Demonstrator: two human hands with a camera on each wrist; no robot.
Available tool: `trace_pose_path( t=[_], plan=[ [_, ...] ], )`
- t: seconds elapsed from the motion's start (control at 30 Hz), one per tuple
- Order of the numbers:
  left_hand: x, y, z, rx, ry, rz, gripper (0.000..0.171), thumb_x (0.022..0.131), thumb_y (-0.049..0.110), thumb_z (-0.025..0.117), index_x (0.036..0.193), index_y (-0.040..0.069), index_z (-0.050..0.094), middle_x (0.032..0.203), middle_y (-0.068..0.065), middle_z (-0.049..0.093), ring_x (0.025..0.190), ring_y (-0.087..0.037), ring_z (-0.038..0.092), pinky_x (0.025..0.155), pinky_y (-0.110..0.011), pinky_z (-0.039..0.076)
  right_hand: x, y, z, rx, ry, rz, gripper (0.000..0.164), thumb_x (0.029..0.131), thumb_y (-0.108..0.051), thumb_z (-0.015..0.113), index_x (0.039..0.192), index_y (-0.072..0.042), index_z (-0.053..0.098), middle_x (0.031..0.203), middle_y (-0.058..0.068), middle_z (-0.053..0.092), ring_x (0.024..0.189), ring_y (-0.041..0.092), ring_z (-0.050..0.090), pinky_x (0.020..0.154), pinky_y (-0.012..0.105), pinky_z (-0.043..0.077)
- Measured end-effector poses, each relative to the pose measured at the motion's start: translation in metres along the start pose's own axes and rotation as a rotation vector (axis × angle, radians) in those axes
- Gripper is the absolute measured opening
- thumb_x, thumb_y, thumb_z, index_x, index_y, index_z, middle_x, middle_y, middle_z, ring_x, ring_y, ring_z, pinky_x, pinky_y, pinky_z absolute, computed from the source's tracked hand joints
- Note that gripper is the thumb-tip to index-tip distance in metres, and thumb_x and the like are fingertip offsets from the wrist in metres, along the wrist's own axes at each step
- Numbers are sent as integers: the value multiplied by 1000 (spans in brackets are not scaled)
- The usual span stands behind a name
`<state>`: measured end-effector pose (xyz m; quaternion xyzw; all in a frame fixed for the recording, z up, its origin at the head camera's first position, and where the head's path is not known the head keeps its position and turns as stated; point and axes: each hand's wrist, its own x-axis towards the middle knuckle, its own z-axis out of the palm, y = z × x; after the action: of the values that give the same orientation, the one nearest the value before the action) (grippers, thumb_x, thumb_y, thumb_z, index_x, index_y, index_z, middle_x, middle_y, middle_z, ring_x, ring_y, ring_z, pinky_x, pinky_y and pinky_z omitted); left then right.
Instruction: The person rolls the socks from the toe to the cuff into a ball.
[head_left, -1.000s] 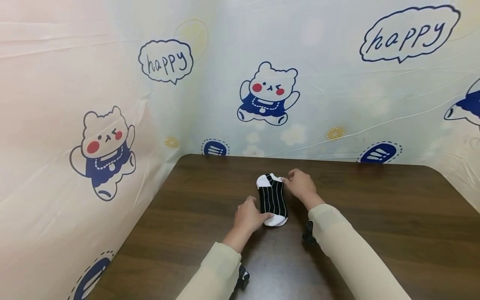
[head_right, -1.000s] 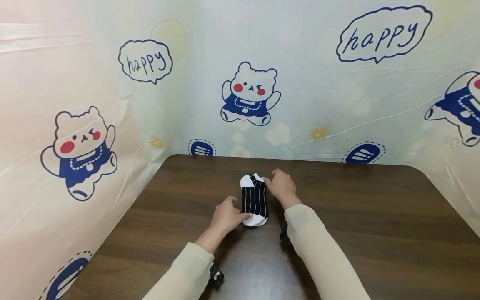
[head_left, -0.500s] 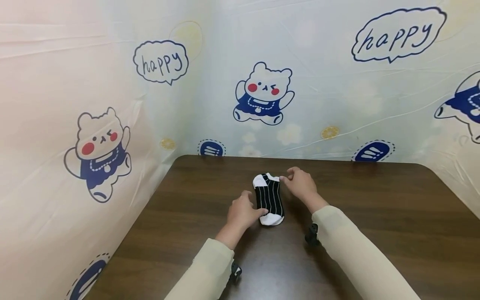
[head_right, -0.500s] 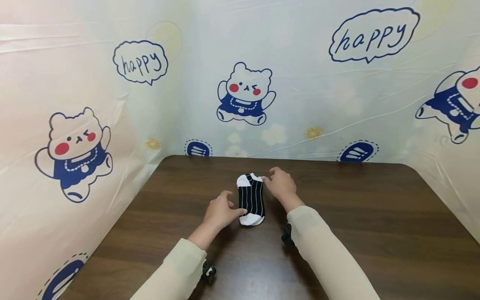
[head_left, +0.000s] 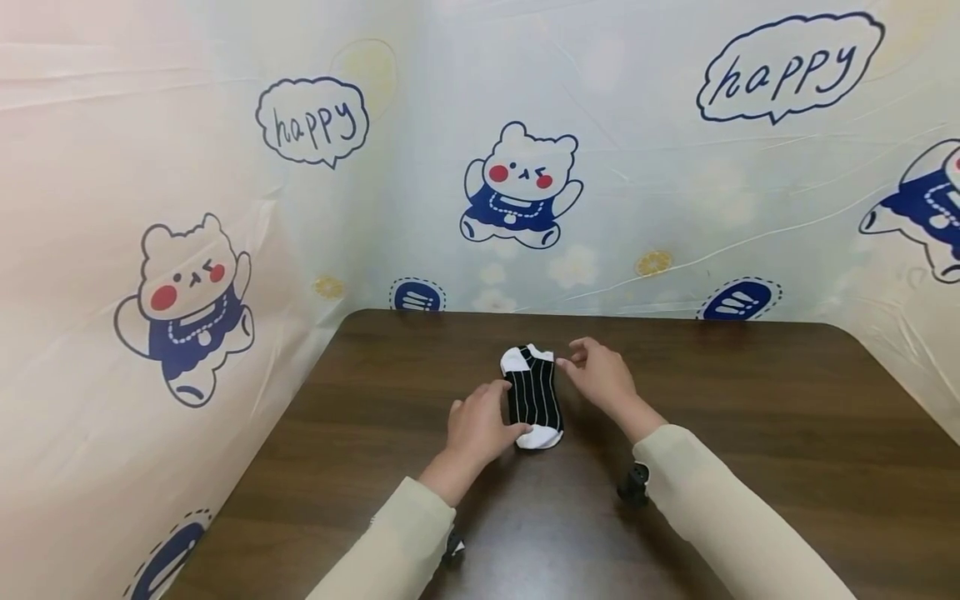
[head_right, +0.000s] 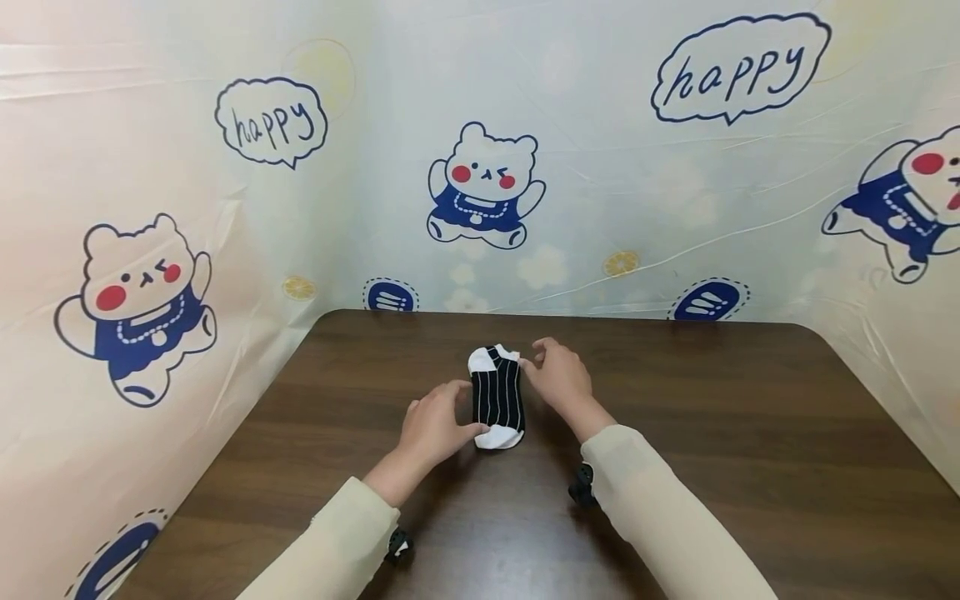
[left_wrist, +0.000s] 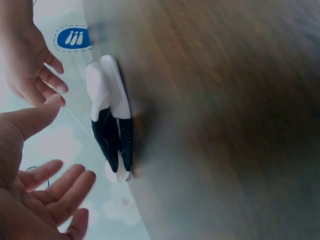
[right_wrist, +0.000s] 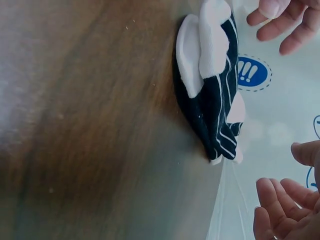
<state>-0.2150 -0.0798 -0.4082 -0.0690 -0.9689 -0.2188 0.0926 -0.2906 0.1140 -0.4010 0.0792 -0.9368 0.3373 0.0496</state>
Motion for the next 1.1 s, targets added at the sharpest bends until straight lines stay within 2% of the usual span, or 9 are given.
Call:
trace_pose_path(
  t=[0.17,0.53,0.77,1.1],
  plan=[
    [-2,-3,1,29,7,77,62,72,40,82,122,9,60,115,-9,63,102,-27,61,80,-44,41,-7,-1,-2,3,-1,-23,43,92,-32,63,124,-4,56,109,11,66,98,27,62,82,47,46],
    [-8,-1,3,81,-35,168,57,71,35,83,118,10,64,114,-8,64,104,-24,60,78,-42,42,-25,-3,1,4,-9,-69,41,90,-30,65,121,-3,59,102,7,68,92,24,64,79,44,48],
    [-12,0,8,132,-49,197,52,70,35,84,113,12,66,109,-7,64,99,-25,60,75,-40,42,-35,-3,7,-13,-23,-76,41,89,-30,67,119,-3,61,100,6,68,89,23,65,77,43,49],
    [-13,-1,15,156,-44,234,44,69,32,84,106,14,69,103,-4,64,91,-21,60,71,-36,40,-52,-3,13,-61,-69,-98,34,87,-29,69,114,-8,64,101,2,68,87,18,63,71,40,50]
  ],
)
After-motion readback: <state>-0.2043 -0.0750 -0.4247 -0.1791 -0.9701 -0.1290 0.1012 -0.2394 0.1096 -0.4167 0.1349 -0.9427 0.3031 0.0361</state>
